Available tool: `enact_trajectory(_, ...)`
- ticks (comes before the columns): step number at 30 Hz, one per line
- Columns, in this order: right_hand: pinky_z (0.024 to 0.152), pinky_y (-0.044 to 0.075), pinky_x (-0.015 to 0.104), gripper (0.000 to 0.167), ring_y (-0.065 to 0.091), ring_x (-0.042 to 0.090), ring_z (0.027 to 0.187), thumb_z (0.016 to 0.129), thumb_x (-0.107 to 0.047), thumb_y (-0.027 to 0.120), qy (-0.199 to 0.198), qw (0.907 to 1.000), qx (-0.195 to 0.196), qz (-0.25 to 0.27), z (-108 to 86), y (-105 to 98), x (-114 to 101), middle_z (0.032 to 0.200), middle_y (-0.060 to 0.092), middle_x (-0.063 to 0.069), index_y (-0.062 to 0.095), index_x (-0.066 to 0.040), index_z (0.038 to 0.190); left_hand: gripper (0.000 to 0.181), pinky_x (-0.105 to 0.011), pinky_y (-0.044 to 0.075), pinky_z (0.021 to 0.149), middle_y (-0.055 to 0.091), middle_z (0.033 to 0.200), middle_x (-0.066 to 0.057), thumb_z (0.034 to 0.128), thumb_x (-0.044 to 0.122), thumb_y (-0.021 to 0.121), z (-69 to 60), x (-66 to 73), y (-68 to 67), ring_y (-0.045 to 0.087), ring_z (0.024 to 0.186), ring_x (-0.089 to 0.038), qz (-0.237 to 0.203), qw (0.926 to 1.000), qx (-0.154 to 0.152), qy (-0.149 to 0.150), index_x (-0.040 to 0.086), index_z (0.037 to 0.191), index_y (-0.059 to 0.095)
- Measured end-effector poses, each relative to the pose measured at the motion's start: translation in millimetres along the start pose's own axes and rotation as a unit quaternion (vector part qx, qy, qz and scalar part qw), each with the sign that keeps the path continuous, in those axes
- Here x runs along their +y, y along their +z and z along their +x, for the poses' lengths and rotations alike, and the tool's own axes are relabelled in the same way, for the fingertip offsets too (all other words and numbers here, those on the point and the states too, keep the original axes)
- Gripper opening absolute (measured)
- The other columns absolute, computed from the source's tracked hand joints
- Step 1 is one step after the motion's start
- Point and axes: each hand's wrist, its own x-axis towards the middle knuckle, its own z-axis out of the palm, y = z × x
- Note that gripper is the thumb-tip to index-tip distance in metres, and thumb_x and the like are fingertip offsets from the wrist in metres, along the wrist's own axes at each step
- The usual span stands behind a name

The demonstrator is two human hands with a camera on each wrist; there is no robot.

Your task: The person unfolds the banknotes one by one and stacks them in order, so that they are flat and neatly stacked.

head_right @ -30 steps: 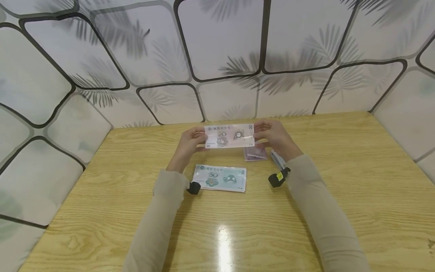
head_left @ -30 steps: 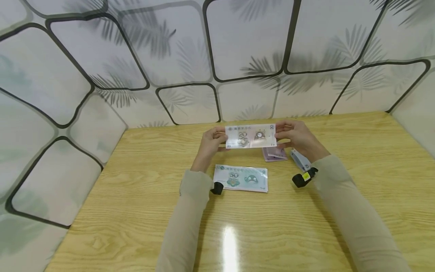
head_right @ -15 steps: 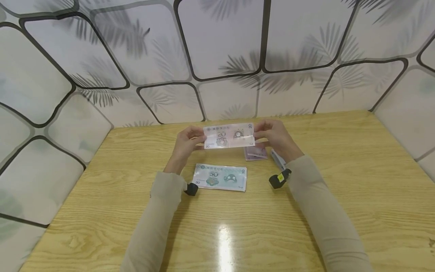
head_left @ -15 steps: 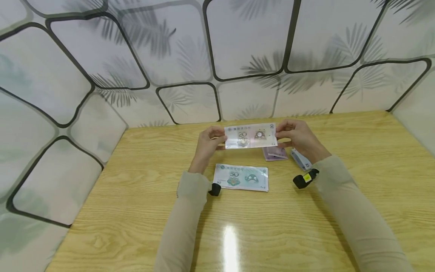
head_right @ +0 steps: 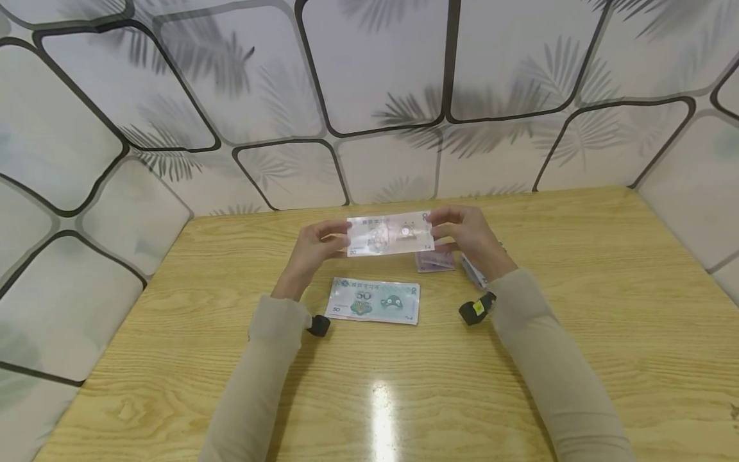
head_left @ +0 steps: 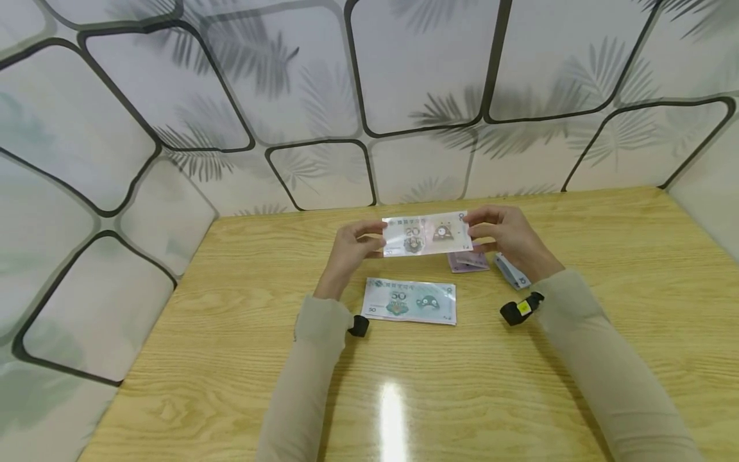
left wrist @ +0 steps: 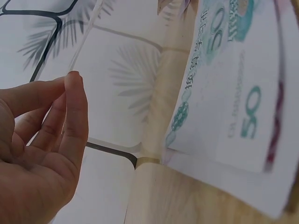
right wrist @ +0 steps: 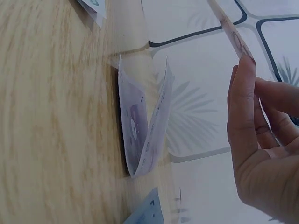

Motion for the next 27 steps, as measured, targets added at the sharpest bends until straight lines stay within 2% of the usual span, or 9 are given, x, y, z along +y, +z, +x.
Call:
enact_trajectory(4, 0.072, 0.061, 0.027, 0.017, 0.064, 0.013, 0.082, 0.099, 0.003, 0.061, -0.008, 1.0000, -0.003, -0.002, -2.6, 0.9, 0.6, 0.109, 0.061, 0.000, 0.071, -0.009, 0.107, 0.035, -0.042, 0.059, 0.088, 0.061, 0.128, -0.019, 0.0951, -0.008, 0.064, -2.4, -0.2, -2.0, 0.064, 0.094, -0.020, 0.007, 0.9999, -0.007, 0.003, -0.003, 0.130, 0.065)
enact_trajectory(10, 0.077, 0.060, 0.028, 0.018, 0.063, 0.013, 0.087, 0.098, 0.002, 0.063, -0.016, 0.9997, -0.010, -0.017, -7.4, 3.2, 0.8, 0.111, 0.059, 0.001, 0.069, -0.006, 0.112, 0.035, -0.035, 0.061, 0.083, 0.062, 0.126, -0.017, 0.0944, -0.008, 0.065, -5.8, 1.7, -4.7, 0.064, 0.095, -0.019, 0.009, 0.9999, -0.005, 0.003, -0.003, 0.129, 0.065)
enact_trajectory(16, 0.078, 0.060, 0.029, 0.020, 0.062, 0.014, 0.089, 0.098, 0.002, 0.063, -0.024, 0.9994, -0.015, -0.020, -12.5, 6.4, -0.6, 0.114, 0.057, 0.003, 0.066, -0.001, 0.117, 0.035, -0.042, 0.059, 0.089, 0.062, 0.126, -0.016, 0.0942, -0.008, 0.066, -9.9, 2.2, -7.0, 0.063, 0.096, -0.019, 0.013, 0.9999, -0.005, 0.001, -0.002, 0.129, 0.066)
enact_trajectory(22, 0.075, 0.061, 0.029, 0.018, 0.063, 0.014, 0.086, 0.096, 0.003, 0.065, -0.033, 0.9989, -0.016, -0.029, -17.1, 9.9, -0.3, 0.111, 0.060, 0.001, 0.066, 0.000, 0.114, 0.036, -0.040, 0.060, 0.087, 0.062, 0.126, -0.016, 0.0938, -0.008, 0.066, -13.4, 1.3, -9.4, 0.064, 0.096, -0.019, 0.021, 0.9997, -0.008, 0.004, -0.001, 0.129, 0.066)
enact_trajectory(27, 0.074, 0.061, 0.028, 0.019, 0.063, 0.012, 0.086, 0.096, 0.004, 0.066, -0.041, 0.9983, -0.017, -0.037, -20.9, 12.2, 2.2, 0.109, 0.061, -0.001, 0.065, 0.002, 0.114, 0.036, -0.045, 0.059, 0.089, 0.063, 0.124, -0.017, 0.0933, -0.009, 0.066, -16.9, -0.4, -11.0, 0.065, 0.091, -0.019, 0.019, 0.9998, -0.010, 0.006, -0.002, 0.129, 0.065)
